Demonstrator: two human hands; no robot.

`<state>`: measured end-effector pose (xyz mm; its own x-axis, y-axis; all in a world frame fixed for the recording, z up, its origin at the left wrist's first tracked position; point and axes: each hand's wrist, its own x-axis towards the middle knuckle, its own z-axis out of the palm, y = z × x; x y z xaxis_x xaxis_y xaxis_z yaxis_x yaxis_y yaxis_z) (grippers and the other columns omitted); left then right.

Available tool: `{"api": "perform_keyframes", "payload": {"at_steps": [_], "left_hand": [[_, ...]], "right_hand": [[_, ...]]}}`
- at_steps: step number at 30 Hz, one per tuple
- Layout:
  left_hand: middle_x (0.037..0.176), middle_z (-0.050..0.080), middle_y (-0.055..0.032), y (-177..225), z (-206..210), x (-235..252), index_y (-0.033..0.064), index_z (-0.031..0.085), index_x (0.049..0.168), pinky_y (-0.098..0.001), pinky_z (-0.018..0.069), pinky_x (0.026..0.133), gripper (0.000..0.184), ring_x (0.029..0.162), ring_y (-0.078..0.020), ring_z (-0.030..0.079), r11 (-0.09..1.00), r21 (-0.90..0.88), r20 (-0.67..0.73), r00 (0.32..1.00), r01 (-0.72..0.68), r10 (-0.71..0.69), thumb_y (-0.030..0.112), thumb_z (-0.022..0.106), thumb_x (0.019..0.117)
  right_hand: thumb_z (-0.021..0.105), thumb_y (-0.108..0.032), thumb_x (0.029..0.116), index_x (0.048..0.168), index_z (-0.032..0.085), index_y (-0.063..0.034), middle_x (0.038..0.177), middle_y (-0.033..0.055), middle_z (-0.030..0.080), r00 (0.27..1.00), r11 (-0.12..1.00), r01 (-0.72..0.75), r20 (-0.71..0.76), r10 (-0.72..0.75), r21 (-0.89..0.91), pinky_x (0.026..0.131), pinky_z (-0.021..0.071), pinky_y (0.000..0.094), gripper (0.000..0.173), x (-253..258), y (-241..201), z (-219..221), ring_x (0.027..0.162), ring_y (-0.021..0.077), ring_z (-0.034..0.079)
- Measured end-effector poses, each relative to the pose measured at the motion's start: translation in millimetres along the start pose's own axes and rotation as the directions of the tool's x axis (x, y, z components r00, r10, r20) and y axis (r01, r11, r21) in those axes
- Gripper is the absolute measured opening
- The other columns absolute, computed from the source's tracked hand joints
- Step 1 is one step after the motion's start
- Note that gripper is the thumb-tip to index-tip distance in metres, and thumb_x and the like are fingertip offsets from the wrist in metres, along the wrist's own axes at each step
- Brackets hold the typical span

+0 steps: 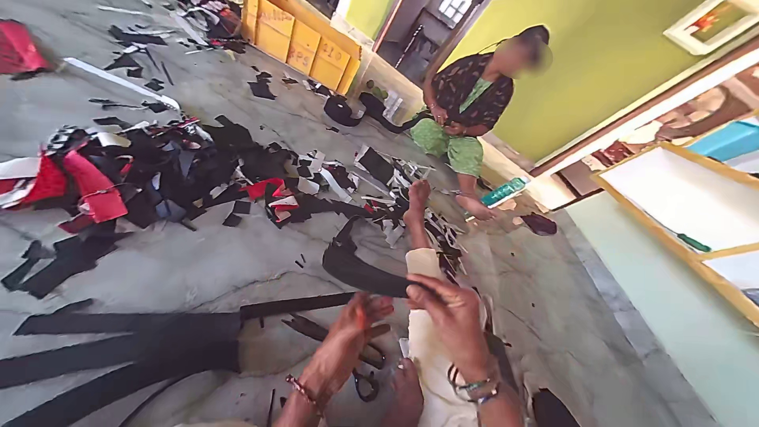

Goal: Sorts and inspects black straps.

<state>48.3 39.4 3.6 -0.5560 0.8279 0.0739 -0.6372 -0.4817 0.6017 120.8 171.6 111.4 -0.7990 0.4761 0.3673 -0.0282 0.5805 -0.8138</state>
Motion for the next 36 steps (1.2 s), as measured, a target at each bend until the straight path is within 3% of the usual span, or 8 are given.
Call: {"api": "perform_keyframes", "payload": {"at_steps": [2, 6, 11, 17, 22, 28, 32, 36], "left_hand": [[0.125, 0.069, -0.0090, 6, -7, -1, 0.0035, 0.053, 0.132, -0.0403, 0.0562, 0.097, 0.078, 0.114, -0.0226, 0.068, 0.963, -0.250, -0.136, 0.988, -0.102, 0.070, 0.064, 0.070, 0.0849], [0.112, 0.075, -0.0123, 20, -9, 4, 0.0056, 0.057, 0.122, -0.0372, 0.0602, 0.087, 0.028, 0.103, -0.0245, 0.074, 0.850, -0.479, -0.433, 0.901, -0.218, -0.013, 0.023, 0.040, 0.1090], [0.090, 0.075, -0.0094, 23, -9, 10, 0.0048, 0.058, 0.116, -0.0414, 0.0610, 0.085, 0.021, 0.087, -0.0237, 0.075, 0.816, -0.482, -0.547, 0.837, -0.319, 0.004, 0.005, 0.039, 0.1047], [0.084, 0.069, -0.0061, 16, -11, 11, 0.0013, 0.049, 0.129, -0.0388, 0.0612, 0.080, 0.032, 0.076, -0.0190, 0.071, 0.883, -0.352, -0.586, 0.809, -0.312, 0.052, -0.006, 0.047, 0.0973], [0.093, 0.073, -0.0096, 15, -13, 13, -0.0020, 0.045, 0.143, -0.0380, 0.0624, 0.081, 0.048, 0.078, -0.0195, 0.073, 0.914, -0.263, -0.552, 0.825, -0.309, 0.120, -0.009, 0.053, 0.0958], [0.087, 0.075, -0.0120, 19, -11, 18, -0.0048, 0.057, 0.108, -0.0339, 0.0622, 0.077, 0.016, 0.080, -0.0193, 0.074, 0.955, -0.109, -0.666, 0.733, -0.276, 0.136, -0.007, 0.064, 0.0939], [0.087, 0.073, -0.0135, 19, -12, 18, -0.0063, 0.054, 0.113, -0.0335, 0.0622, 0.076, 0.019, 0.078, -0.0197, 0.074, 0.958, -0.138, -0.685, 0.723, -0.252, 0.092, -0.003, 0.063, 0.0966], [0.069, 0.064, -0.0027, 32, -12, 17, 0.0009, 0.054, 0.115, -0.0272, 0.0583, 0.065, 0.016, 0.061, -0.0112, 0.065, 0.950, -0.201, -0.755, 0.655, -0.241, 0.007, 0.006, 0.060, 0.1009]], "right_hand": [[0.061, 0.007, 0.0899, 0.106, 0.073, 0.0064, 0.086, 0.0037, 0.077, 0.958, 0.931, -0.267, -0.039, 0.285, 0.247, 0.067, 0.0643, 0.0255, 0.020, -22, 5, 27, 0.071, 0.0092, 0.074], [0.053, 0.010, 0.0976, 0.109, 0.069, 0.0074, 0.080, 0.0068, 0.076, 0.763, 0.678, -0.544, -0.045, 0.645, 0.494, 0.062, 0.0628, 0.0252, 0.020, -42, 8, 52, 0.066, 0.0125, 0.074], [0.047, 0.007, 0.1016, 0.110, 0.065, 0.0048, 0.080, 0.0066, 0.073, 0.600, 0.488, -0.655, 0.004, 0.800, 0.577, 0.060, 0.0611, 0.0233, 0.020, -58, 15, 56, 0.064, 0.0115, 0.071], [0.044, 0.000, 0.1041, 0.108, 0.062, 0.0011, 0.078, 0.0078, 0.072, 0.376, 0.201, -0.714, 0.125, 0.918, 0.671, 0.054, 0.0596, 0.0227, 0.019, -75, 29, 52, 0.059, 0.0122, 0.069], [0.042, -0.002, 0.1052, 0.105, 0.062, -0.0003, 0.077, 0.0095, 0.072, 0.325, 0.117, -0.710, 0.175, 0.929, 0.694, 0.053, 0.0599, 0.0229, 0.020, -78, 34, 45, 0.059, 0.0134, 0.070], [0.041, -0.003, 0.1059, 0.105, 0.060, -0.0022, 0.077, 0.0090, 0.071, 0.270, 0.060, -0.724, 0.201, 0.942, 0.687, 0.052, 0.0598, 0.0230, 0.019, -85, 29, 43, 0.058, 0.0134, 0.070], [0.044, -0.001, 0.1048, 0.103, 0.057, -0.0043, 0.077, 0.0084, 0.071, 0.258, 0.068, -0.733, 0.185, 0.948, 0.677, 0.053, 0.0606, 0.0244, 0.014, -93, 31, 45, 0.058, 0.0147, 0.070], [0.047, 0.003, 0.1025, 0.108, 0.054, -0.0046, 0.077, 0.0077, 0.071, 0.265, 0.122, -0.742, 0.122, 0.957, 0.659, 0.052, 0.0603, 0.0260, 0.012, -98, 36, 47, 0.058, 0.0155, 0.070]]}}
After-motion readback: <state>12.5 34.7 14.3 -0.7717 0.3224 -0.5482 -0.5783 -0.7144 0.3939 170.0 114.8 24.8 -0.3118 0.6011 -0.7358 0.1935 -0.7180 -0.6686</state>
